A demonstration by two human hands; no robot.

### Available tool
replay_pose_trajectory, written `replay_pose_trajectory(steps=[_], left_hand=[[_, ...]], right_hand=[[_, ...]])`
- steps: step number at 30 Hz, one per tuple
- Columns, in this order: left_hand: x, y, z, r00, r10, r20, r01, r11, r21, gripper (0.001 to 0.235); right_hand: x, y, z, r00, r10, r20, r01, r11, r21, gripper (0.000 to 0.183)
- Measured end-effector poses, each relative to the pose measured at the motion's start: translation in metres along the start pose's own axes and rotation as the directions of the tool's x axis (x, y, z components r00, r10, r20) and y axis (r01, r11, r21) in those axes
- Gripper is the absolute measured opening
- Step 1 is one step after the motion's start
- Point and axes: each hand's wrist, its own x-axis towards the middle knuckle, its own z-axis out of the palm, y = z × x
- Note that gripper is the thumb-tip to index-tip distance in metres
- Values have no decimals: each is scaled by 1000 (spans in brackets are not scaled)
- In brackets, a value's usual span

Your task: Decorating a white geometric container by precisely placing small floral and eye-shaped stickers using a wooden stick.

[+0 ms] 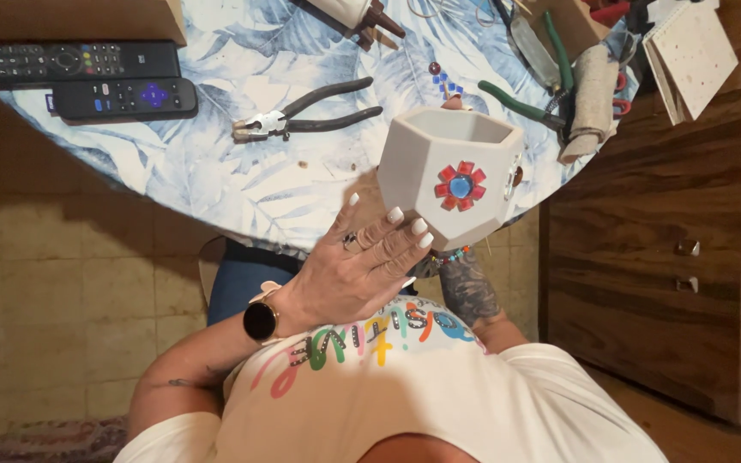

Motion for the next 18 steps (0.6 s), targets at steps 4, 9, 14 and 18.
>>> replay_pose_trajectory(steps=[4,9,14,18], left_hand=[[-2,-2,7,1000,1,-6,-1,1000,-8,60],[3,-16,-11,956,-286,-58,270,943,-194,108],[17,-19,-25,938,-324,-126,281,920,-272,100],[19,-26,-35,919,-305,-248,202,908,-367,89]], right_hand=[[14,-21,24,1000,-5,-20,4,1000,-30,72],[57,-73,113,1000,19,-12,-20,998,-55,70],[55,-72,124,998,68,2,-68,996,-63,67],[56,-70,127,996,92,13,-90,993,-78,66]])
